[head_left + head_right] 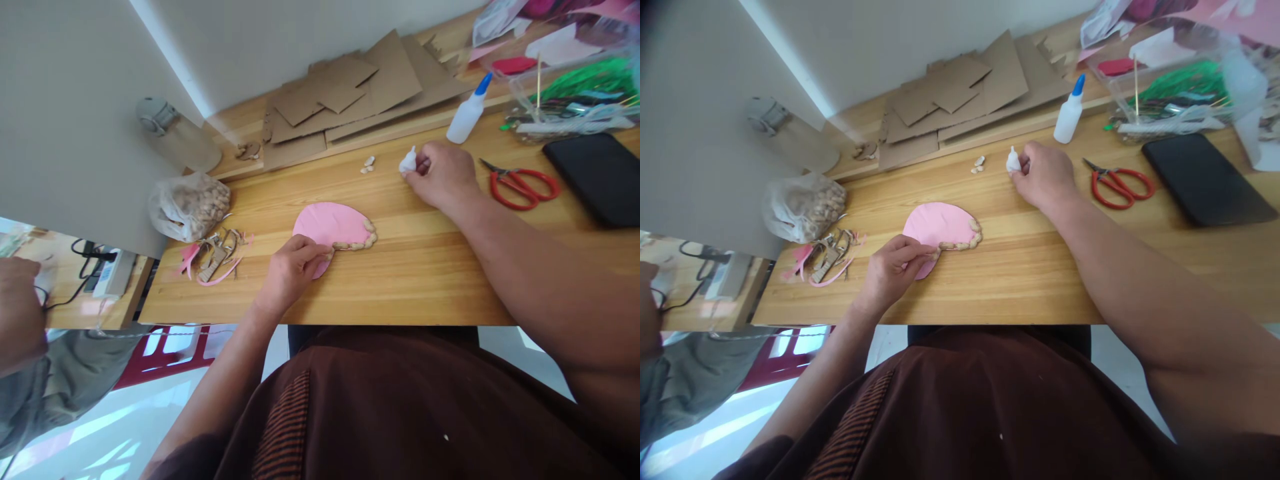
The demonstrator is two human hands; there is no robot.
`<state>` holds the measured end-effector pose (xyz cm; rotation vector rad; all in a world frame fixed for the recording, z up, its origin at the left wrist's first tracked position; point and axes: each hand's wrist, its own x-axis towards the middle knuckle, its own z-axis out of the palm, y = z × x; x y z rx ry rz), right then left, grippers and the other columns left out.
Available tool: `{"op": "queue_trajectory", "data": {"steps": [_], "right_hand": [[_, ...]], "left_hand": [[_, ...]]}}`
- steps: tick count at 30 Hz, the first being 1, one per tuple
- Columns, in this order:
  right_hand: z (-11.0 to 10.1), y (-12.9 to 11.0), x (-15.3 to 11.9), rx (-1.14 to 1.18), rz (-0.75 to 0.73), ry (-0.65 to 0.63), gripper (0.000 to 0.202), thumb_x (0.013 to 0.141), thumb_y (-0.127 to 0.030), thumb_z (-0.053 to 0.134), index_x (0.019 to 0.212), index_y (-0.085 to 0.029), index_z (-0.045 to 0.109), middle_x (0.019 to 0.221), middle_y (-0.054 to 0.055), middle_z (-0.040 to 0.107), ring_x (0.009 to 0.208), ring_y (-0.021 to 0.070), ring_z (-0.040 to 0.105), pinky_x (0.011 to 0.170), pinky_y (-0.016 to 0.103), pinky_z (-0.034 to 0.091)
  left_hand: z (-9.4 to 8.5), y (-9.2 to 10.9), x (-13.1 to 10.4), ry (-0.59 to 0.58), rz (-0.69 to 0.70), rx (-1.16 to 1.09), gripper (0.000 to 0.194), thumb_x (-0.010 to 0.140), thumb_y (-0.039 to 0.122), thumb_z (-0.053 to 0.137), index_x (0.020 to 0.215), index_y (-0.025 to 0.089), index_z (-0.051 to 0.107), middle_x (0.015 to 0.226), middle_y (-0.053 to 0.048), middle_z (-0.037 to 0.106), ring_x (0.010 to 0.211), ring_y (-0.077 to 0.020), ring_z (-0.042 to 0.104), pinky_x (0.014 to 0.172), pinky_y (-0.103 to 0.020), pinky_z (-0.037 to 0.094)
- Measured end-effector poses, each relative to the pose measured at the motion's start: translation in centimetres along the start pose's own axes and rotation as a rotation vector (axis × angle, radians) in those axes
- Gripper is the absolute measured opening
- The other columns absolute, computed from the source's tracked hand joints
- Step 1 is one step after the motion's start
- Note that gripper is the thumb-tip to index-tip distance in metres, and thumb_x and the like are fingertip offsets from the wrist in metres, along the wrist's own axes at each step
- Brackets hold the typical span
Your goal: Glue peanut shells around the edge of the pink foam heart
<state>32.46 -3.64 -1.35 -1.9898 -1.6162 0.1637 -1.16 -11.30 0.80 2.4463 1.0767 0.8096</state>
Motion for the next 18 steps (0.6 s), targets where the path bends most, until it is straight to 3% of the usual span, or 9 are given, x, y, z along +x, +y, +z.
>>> {"op": "queue_trajectory", "data": {"steps": [18], "right_hand": [[-0.21, -0.26, -0.24, 0.015, 0.010, 0.005, 0.020, 0.082, -0.046, 0.068, 0.087, -0.027, 0.064, 0.093, 0.011, 0.074, 0.090, 0.0360, 0.068, 0.081, 0.050, 0.051]], "left_hand": [[0.48, -0.60, -0.08, -0.003, 0.015, 0.040, 0.016, 0.093, 0.024, 0.067, 0.103, 0.023, 0.079, 0.092, -0.005, 0.068, 0.081, -0.0136, 0.066, 0.074, -0.025, 0.053]]}}
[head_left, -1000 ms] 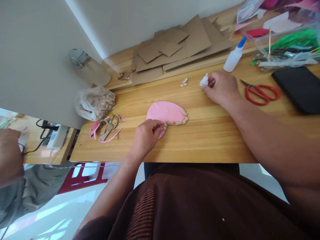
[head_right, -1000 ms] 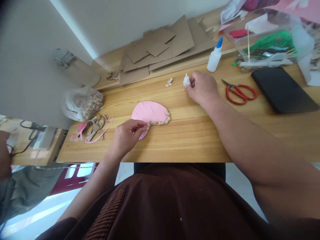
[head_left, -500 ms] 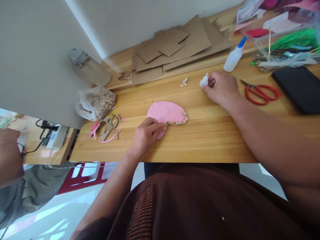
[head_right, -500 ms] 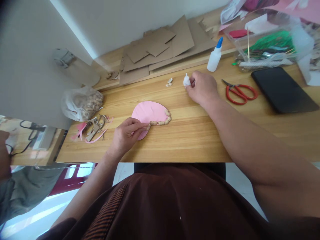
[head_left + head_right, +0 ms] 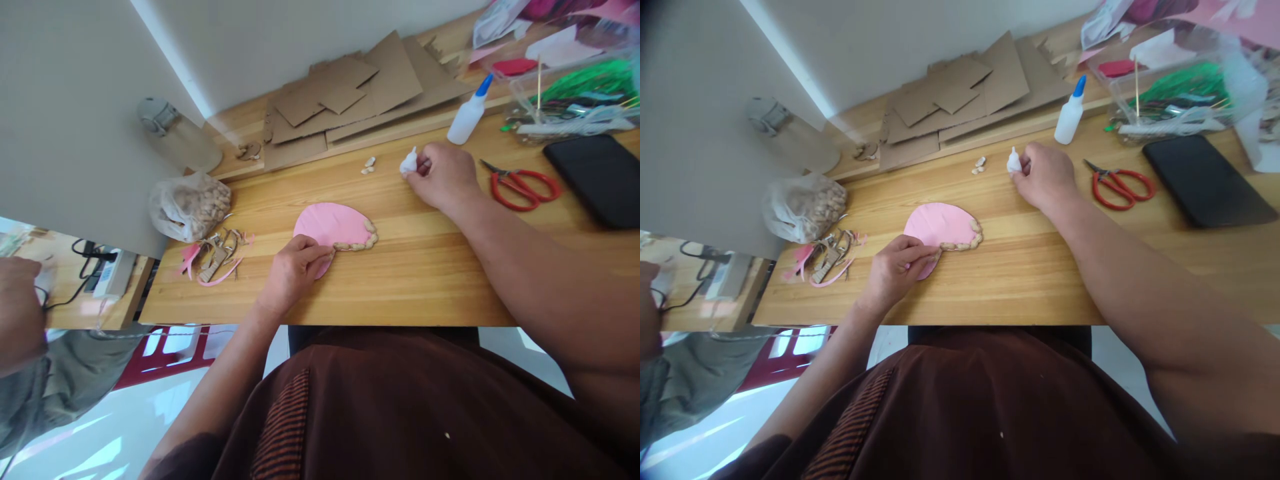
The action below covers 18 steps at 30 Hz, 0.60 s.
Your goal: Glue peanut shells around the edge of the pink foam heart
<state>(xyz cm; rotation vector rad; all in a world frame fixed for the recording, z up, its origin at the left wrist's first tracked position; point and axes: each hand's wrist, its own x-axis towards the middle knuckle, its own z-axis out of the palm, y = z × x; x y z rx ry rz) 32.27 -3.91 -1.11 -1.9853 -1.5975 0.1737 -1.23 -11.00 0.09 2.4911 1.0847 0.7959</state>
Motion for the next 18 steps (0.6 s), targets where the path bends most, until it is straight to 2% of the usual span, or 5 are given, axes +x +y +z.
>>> {"op": "queue_trajectory", "data": {"steps": [5, 18], "right_hand": [[0.11, 0.02, 0.12, 0.019, 0.014, 0.000, 0.018, 0.082, -0.042, 0.068, 0.085, -0.025, 0.062, 0.089, 0.012, 0.072, 0.093, 0.0364, 0.068, 0.082, 0.048, 0.050], [0.28, 0.30, 0.27, -0.022, -0.021, 0.025, 0.021, 0.082, -0.048, 0.066, 0.085, -0.028, 0.065, 0.086, 0.009, 0.074, 0.085, 0.0339, 0.068, 0.075, 0.047, 0.051]], "left_hand": [[-0.06, 0.22, 0.12, -0.001, 0.016, 0.020, 0.015, 0.094, 0.023, 0.067, 0.101, 0.021, 0.079, 0.090, -0.005, 0.069, 0.079, -0.0130, 0.066, 0.073, -0.025, 0.053], [0.10, 0.43, 0.32, -0.018, 0.022, 0.034, 0.017, 0.097, 0.024, 0.062, 0.097, 0.021, 0.079, 0.088, -0.006, 0.068, 0.079, -0.0138, 0.066, 0.073, -0.026, 0.054]]}}
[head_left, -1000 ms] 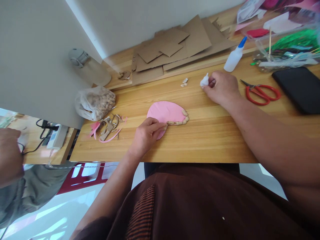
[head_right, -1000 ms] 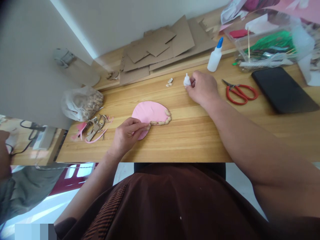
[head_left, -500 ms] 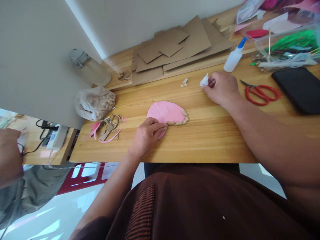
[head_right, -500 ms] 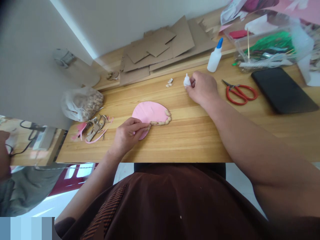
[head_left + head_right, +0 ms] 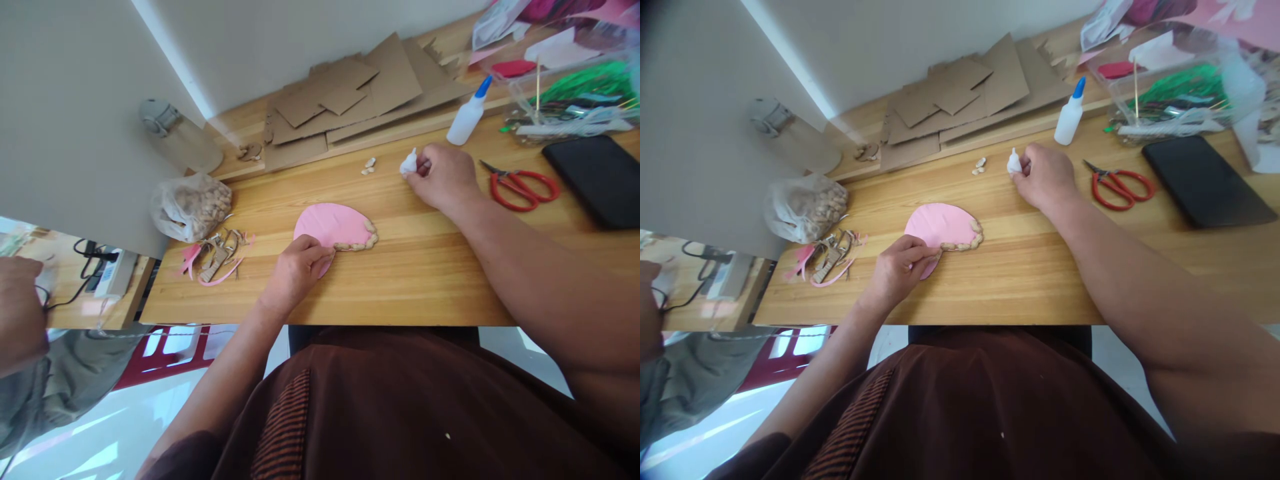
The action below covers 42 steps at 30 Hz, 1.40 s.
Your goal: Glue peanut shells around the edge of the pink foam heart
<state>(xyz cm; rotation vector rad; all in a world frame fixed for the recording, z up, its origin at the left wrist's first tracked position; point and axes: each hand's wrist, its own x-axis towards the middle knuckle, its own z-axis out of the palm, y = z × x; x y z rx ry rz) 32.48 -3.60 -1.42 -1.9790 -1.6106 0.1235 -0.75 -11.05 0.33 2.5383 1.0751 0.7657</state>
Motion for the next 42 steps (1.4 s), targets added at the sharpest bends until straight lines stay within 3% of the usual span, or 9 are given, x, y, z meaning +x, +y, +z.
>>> {"op": "queue_trajectory", "data": {"steps": [8, 25, 34, 42], "right_hand": [[-0.20, -0.23, -0.13, 0.000, 0.014, -0.010, 0.015, 0.080, -0.041, 0.067, 0.081, -0.027, 0.061, 0.089, 0.009, 0.074, 0.087, 0.0341, 0.069, 0.076, 0.046, 0.050], [0.06, 0.04, -0.09, -0.008, -0.009, 0.002, 0.017, 0.080, -0.042, 0.066, 0.084, -0.026, 0.064, 0.087, 0.009, 0.075, 0.085, 0.0327, 0.069, 0.070, 0.043, 0.050], [-0.09, -0.09, -0.15, -0.004, -0.001, -0.018, 0.009, 0.079, -0.032, 0.067, 0.080, -0.027, 0.060, 0.091, 0.009, 0.077, 0.085, 0.0332, 0.070, 0.071, 0.043, 0.050], [-0.17, -0.07, -0.24, -0.008, -0.012, -0.032, 0.016, 0.084, -0.040, 0.065, 0.087, -0.025, 0.063, 0.093, 0.011, 0.075, 0.089, 0.0342, 0.069, 0.073, 0.043, 0.050]], "left_hand": [[-0.03, 0.19, 0.23, 0.000, -0.002, -0.015, 0.016, 0.096, 0.022, 0.063, 0.094, 0.018, 0.079, 0.085, -0.006, 0.067, 0.078, -0.0138, 0.065, 0.072, -0.025, 0.053], [0.24, -0.06, 0.23, -0.018, -0.009, -0.019, 0.015, 0.096, 0.021, 0.063, 0.092, 0.019, 0.077, 0.085, -0.006, 0.067, 0.079, -0.0154, 0.065, 0.075, -0.028, 0.052], [-0.23, 0.32, 0.25, -0.078, -0.084, 0.120, 0.011, 0.094, 0.025, 0.067, 0.093, 0.023, 0.078, 0.088, -0.005, 0.071, 0.088, -0.0189, 0.065, 0.079, -0.031, 0.052], [0.18, 0.20, 0.28, -0.061, -0.054, 0.085, 0.013, 0.094, 0.020, 0.065, 0.088, 0.022, 0.077, 0.086, -0.005, 0.072, 0.086, -0.0193, 0.065, 0.081, -0.032, 0.052]]}}
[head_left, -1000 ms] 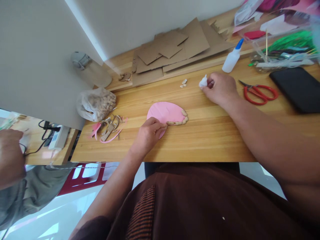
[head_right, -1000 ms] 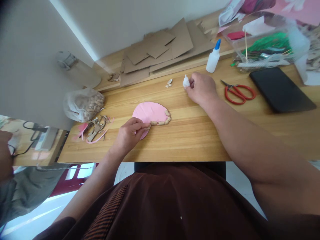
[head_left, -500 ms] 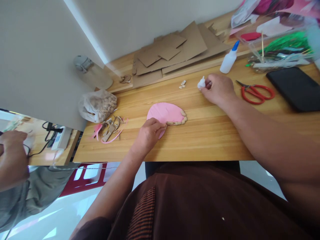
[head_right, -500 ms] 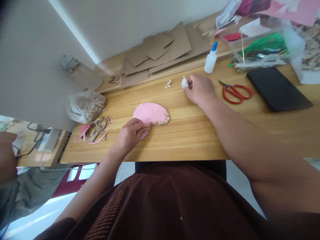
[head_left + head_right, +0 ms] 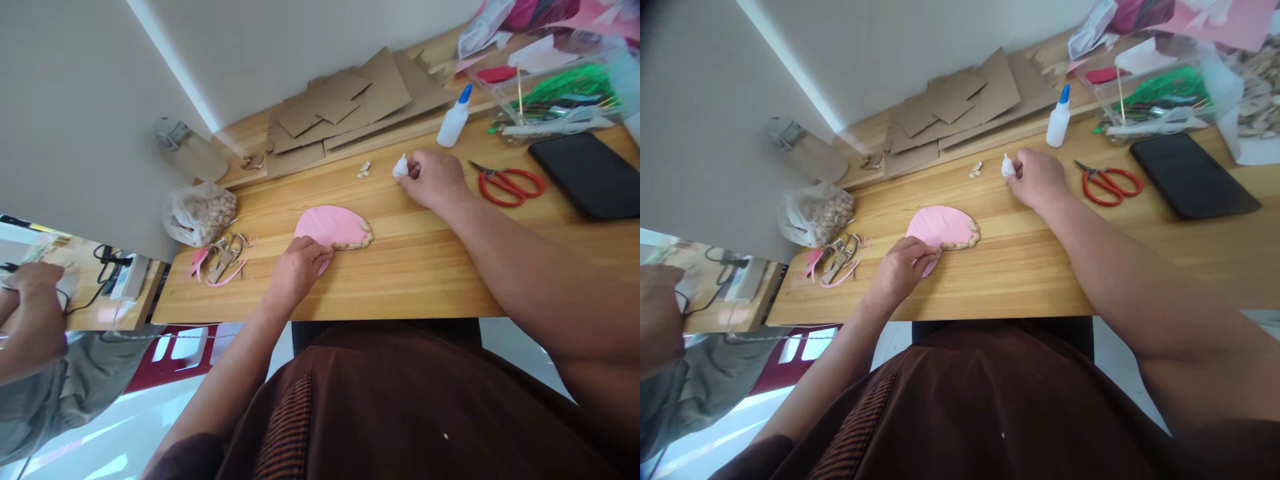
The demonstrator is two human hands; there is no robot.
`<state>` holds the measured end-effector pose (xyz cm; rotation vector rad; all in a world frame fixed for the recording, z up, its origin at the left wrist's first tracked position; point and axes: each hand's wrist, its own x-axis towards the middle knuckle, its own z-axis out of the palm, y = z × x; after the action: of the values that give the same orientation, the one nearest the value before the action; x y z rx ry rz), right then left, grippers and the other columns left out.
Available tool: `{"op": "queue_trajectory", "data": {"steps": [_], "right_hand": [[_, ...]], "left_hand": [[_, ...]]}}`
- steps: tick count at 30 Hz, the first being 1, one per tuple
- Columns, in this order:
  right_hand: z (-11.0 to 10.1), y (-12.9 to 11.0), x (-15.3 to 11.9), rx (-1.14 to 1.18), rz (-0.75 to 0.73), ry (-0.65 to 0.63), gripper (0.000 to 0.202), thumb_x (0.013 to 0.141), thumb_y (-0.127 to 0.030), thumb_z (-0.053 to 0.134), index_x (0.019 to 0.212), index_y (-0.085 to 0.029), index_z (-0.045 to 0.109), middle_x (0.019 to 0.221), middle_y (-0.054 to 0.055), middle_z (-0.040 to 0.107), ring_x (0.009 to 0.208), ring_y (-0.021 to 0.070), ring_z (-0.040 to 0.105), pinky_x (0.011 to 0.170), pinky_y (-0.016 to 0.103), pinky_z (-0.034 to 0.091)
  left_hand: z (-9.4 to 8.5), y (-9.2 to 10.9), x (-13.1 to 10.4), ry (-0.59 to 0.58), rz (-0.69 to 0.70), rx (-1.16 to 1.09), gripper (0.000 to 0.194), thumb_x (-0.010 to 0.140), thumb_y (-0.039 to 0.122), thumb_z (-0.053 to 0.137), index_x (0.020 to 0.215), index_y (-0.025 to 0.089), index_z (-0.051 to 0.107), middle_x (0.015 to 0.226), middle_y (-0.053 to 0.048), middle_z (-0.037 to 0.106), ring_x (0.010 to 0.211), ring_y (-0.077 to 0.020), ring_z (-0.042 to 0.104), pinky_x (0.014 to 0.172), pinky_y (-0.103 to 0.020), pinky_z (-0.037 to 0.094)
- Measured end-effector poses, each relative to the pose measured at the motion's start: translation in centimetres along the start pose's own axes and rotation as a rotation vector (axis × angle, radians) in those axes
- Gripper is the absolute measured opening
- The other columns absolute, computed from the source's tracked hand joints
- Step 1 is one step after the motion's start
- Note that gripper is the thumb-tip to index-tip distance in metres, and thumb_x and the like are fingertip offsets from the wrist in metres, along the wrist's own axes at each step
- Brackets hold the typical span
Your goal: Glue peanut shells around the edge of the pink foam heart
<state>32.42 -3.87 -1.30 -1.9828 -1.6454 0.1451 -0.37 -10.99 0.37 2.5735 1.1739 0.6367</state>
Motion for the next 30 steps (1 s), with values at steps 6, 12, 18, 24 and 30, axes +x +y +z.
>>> {"op": "queue_trajectory", "data": {"steps": [6, 12, 18, 24, 30], "right_hand": [[-0.18, -0.12, -0.08, 0.005, -0.002, -0.018, 0.017, 0.086, -0.040, 0.064, 0.090, -0.023, 0.065, 0.096, 0.013, 0.075, 0.092, 0.0347, 0.068, 0.073, 0.043, 0.049], [-0.29, -0.27, -0.16, -0.007, -0.006, -0.020, 0.014, 0.085, -0.037, 0.064, 0.090, -0.024, 0.064, 0.095, 0.013, 0.075, 0.091, 0.0344, 0.069, 0.073, 0.043, 0.049], [-0.42, -0.37, -0.21, -0.001, 0.011, -0.044, 0.016, 0.086, -0.038, 0.065, 0.090, -0.023, 0.063, 0.096, 0.013, 0.074, 0.096, 0.0359, 0.068, 0.078, 0.045, 0.049], [-0.49, -0.49, -0.23, -0.003, 0.016, -0.046, 0.013, 0.085, -0.034, 0.064, 0.091, -0.022, 0.064, 0.096, 0.013, 0.074, 0.096, 0.0355, 0.068, 0.078, 0.044, 0.049], [-0.49, -0.48, -0.20, -0.006, 0.024, -0.045, 0.011, 0.084, -0.032, 0.064, 0.092, -0.024, 0.065, 0.098, 0.012, 0.075, 0.095, 0.0347, 0.068, 0.077, 0.044, 0.049]], "left_hand": [[0.01, -0.04, 0.21, -0.017, -0.027, -0.057, 0.011, 0.090, 0.015, 0.067, 0.085, 0.020, 0.076, 0.086, -0.006, 0.074, 0.084, -0.0193, 0.067, 0.079, -0.031, 0.052], [-0.23, 0.19, 0.16, -0.030, -0.031, -0.082, 0.013, 0.092, 0.016, 0.064, 0.085, 0.019, 0.075, 0.085, -0.006, 0.073, 0.083, -0.0188, 0.067, 0.078, -0.031, 0.052], [-0.39, 0.34, 0.00, -0.038, -0.045, -0.113, 0.020, 0.097, 0.020, 0.058, 0.091, 0.018, 0.077, 0.089, -0.008, 0.074, 0.085, -0.0187, 0.068, 0.079, -0.030, 0.052], [-0.32, 0.12, 0.08, -0.023, -0.056, -0.130, 0.019, 0.095, 0.019, 0.059, 0.091, 0.019, 0.078, 0.089, -0.007, 0.075, 0.084, -0.0181, 0.070, 0.078, -0.029, 0.053], [-0.31, 0.18, 0.18, -0.029, -0.059, -0.135, 0.017, 0.093, 0.018, 0.061, 0.091, 0.019, 0.078, 0.089, -0.007, 0.075, 0.084, -0.0186, 0.069, 0.078, -0.030, 0.054]]}}
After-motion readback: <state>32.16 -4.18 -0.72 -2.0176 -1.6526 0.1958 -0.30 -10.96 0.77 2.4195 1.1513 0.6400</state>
